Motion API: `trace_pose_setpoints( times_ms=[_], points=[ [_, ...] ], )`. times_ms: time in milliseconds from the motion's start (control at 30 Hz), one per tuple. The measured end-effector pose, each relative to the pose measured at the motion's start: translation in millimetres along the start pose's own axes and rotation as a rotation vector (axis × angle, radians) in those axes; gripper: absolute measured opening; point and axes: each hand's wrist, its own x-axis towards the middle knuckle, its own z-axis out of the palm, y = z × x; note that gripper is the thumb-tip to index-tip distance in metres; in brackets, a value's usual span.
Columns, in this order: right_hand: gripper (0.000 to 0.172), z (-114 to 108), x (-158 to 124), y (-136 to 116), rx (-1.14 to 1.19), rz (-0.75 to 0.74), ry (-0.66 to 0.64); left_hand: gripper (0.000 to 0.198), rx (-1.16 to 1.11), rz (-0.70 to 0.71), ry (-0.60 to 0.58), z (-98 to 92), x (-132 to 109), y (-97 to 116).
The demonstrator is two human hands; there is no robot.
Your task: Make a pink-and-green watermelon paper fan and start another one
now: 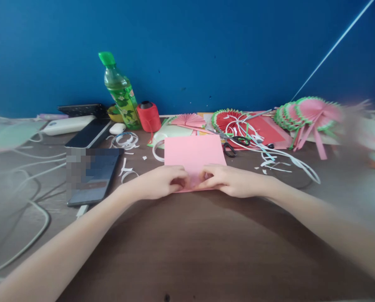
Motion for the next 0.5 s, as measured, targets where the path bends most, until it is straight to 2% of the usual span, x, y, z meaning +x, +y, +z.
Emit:
trace_pose_setpoints(
  times_ms=[267,500],
  points=[
    [0.048,9,-3,4,-0.075,-0.021,0.084,0.005,-0.009,-0.017,0.156,15.9,4,-4],
    [0.043,23,-3,11,-0.196,-0.180,0.275,0.011,0.277,0.046,0.279,29.4,4,-2]
  ],
)
